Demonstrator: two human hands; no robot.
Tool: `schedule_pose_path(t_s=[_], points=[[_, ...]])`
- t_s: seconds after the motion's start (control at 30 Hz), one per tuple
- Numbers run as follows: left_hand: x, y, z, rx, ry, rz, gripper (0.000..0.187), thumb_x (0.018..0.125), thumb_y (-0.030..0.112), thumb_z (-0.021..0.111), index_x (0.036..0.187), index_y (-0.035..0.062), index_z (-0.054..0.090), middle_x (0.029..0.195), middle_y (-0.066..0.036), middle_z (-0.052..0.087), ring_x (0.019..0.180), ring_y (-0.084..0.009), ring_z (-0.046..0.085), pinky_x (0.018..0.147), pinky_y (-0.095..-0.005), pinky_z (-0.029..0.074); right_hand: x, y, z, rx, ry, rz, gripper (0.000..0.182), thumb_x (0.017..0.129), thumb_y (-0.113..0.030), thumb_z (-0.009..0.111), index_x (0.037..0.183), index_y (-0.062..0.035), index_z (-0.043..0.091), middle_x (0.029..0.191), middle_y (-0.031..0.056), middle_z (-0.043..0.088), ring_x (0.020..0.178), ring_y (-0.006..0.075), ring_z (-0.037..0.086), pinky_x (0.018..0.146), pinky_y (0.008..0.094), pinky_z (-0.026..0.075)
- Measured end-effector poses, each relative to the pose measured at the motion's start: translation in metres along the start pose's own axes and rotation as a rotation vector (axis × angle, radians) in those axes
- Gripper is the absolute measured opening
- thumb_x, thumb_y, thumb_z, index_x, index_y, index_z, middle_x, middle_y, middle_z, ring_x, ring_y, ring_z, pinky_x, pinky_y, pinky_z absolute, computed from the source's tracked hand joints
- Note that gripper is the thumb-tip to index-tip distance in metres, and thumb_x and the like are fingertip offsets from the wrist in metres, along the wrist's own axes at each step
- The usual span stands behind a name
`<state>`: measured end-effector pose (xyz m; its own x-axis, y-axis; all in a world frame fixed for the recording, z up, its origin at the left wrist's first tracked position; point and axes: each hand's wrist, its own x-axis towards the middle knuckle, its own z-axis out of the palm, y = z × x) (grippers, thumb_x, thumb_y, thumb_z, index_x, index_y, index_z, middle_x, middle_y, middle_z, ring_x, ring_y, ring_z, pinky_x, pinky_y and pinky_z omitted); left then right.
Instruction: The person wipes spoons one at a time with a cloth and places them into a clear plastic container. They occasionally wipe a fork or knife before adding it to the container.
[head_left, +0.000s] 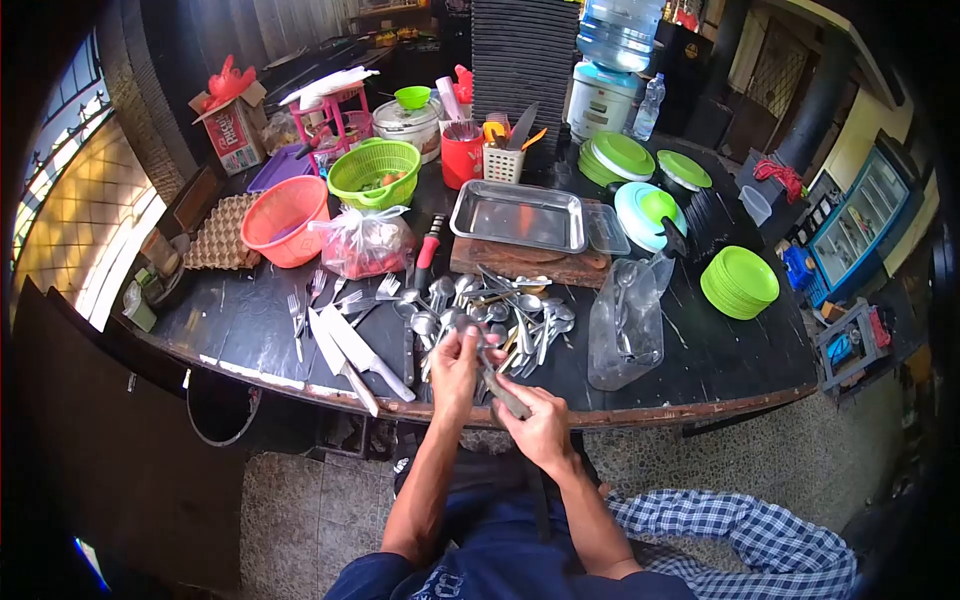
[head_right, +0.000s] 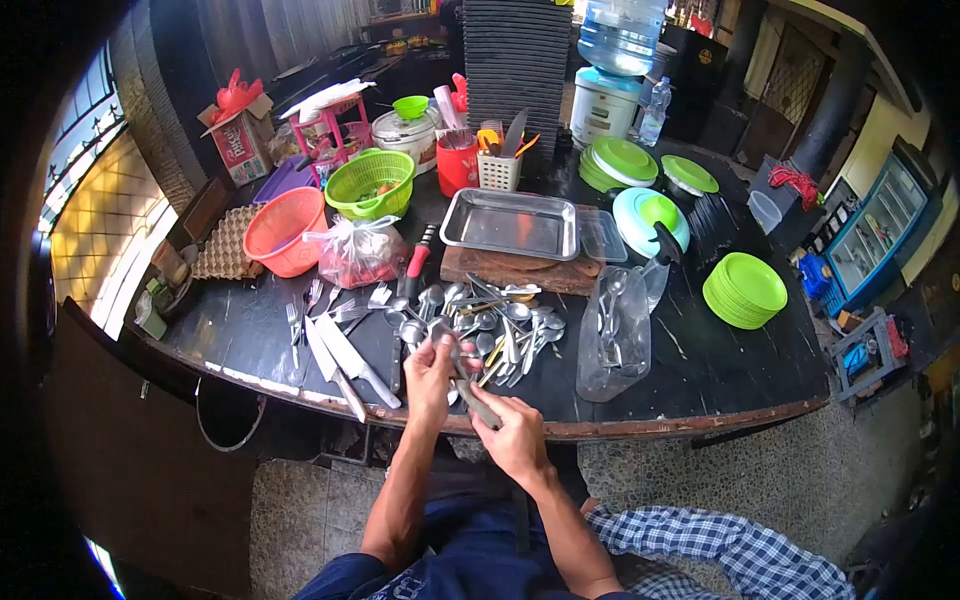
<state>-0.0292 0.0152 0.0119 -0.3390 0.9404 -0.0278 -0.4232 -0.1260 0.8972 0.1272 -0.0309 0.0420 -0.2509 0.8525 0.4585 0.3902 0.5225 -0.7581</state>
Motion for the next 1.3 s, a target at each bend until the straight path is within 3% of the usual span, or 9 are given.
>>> schedule_pose_path(t_s=[0.27,0.4,0.5,0.6,0.7,0.83,1.03,1.17,1.3], points=[[0.007,0.019,-0.024,-0.230,-0.107,0.045,0.025,0.111,0.024,0.052,0.131,0.0096,0.051,0.084,-0.003,0.061,0.051,-0.0042,0.034,0.047,-0.0201,0.028,-0.020,0.021,-0.009,0.104,-0.066,0.265,0.030,0.089,-0.010,0.078,0.118,-0.0018,0.076,0.099,0.0148,0.079,0.084,0.0143,0.074,0.075,0.0330,0.058],[-0.016,0.011,-0.002,-0.115,-0.217,-0.292,0.011,0.108,0.009,0.044,0.115,0.0170,0.041,0.081,-0.008,0.059,0.052,-0.0066,0.037,0.048,-0.0218,0.028,0.005,0.040,0.001,0.438,0.330,0.286,0.031,0.098,-0.016,0.074,0.121,0.0037,0.067,0.103,0.0082,0.076,0.086,0.0119,0.069,0.075,0.0302,0.057],[-0.023,-0.015,0.015,0.317,-0.391,-0.071,0.013,0.108,0.011,0.050,0.113,0.0079,0.038,0.084,-0.013,0.062,0.062,-0.0163,0.055,0.053,-0.0319,0.044,0.026,0.023,-0.007,0.509,0.182,0.501,0.032,0.099,-0.017,0.073,0.122,0.0035,0.066,0.105,0.0073,0.074,0.086,0.0135,0.069,0.078,0.0309,0.057],[-0.029,-0.017,0.022,0.662,-0.371,0.083,0.023,0.107,0.017,0.054,0.114,0.0002,0.040,0.085,-0.021,0.066,0.076,-0.0324,0.070,0.069,-0.0425,0.054,0.034,0.024,-0.007,0.243,0.192,0.194,0.024,0.093,-0.007,0.076,0.115,0.0025,0.069,0.101,0.0098,0.077,0.090,0.0146,0.072,0.079,0.0304,0.058],[-0.029,-0.008,0.019,0.733,-0.355,0.072,0.031,0.106,0.029,0.062,0.098,0.0005,0.055,0.064,-0.004,0.051,0.062,-0.0107,0.048,0.054,-0.0344,0.040,0.041,0.019,-0.018,0.255,0.197,0.248,0.022,0.091,-0.004,0.076,0.112,0.0015,0.071,0.100,0.0096,0.078,0.093,0.0128,0.072,0.081,0.0299,0.057],[-0.022,-0.009,0.012,0.670,-0.354,0.048,0.033,0.107,0.032,0.060,0.094,0.0025,0.057,0.066,0.000,0.049,0.063,-0.0084,0.044,0.054,-0.0315,0.037,0.036,0.030,-0.012,0.356,0.198,0.291,0.022,0.094,-0.010,0.078,0.111,0.0014,0.070,0.103,0.0060,0.075,0.092,0.0108,0.068,0.083,0.0276,0.055],[-0.022,-0.011,0.013,0.494,-0.317,-0.050,0.030,0.108,0.027,0.052,0.100,-0.0007,0.061,0.072,-0.009,0.057,0.067,-0.0134,0.053,0.062,-0.0350,0.045,0.025,0.041,0.010,0.522,0.305,0.354,0.025,0.098,-0.021,0.076,0.111,-0.0003,0.069,0.100,0.0013,0.072,0.090,0.0094,0.065,0.082,0.0266,0.052],[-0.035,0.010,0.028,0.947,-0.266,0.123,0.029,0.098,0.026,0.056,0.102,0.0014,0.070,0.086,-0.028,0.072,0.083,-0.0506,0.068,0.074,-0.0571,0.052,0.005,0.042,0.028,0.380,0.263,0.302,0.031,0.102,-0.028,0.070,0.111,0.0020,0.069,0.098,0.0075,0.074,0.090,0.0133,0.066,0.081,0.0322,0.054],[-0.038,0.014,0.033,1.134,-0.230,0.001,0.032,0.098,0.029,0.061,0.098,-0.0017,0.071,0.089,-0.027,0.070,0.083,-0.0465,0.068,0.075,-0.0522,0.053,0.004,0.043,0.021,0.411,0.267,0.348,0.030,0.104,-0.028,0.068,0.111,0.0017,0.070,0.098,0.0065,0.074,0.090,0.0132,0.066,0.081,0.0312,0.053]])
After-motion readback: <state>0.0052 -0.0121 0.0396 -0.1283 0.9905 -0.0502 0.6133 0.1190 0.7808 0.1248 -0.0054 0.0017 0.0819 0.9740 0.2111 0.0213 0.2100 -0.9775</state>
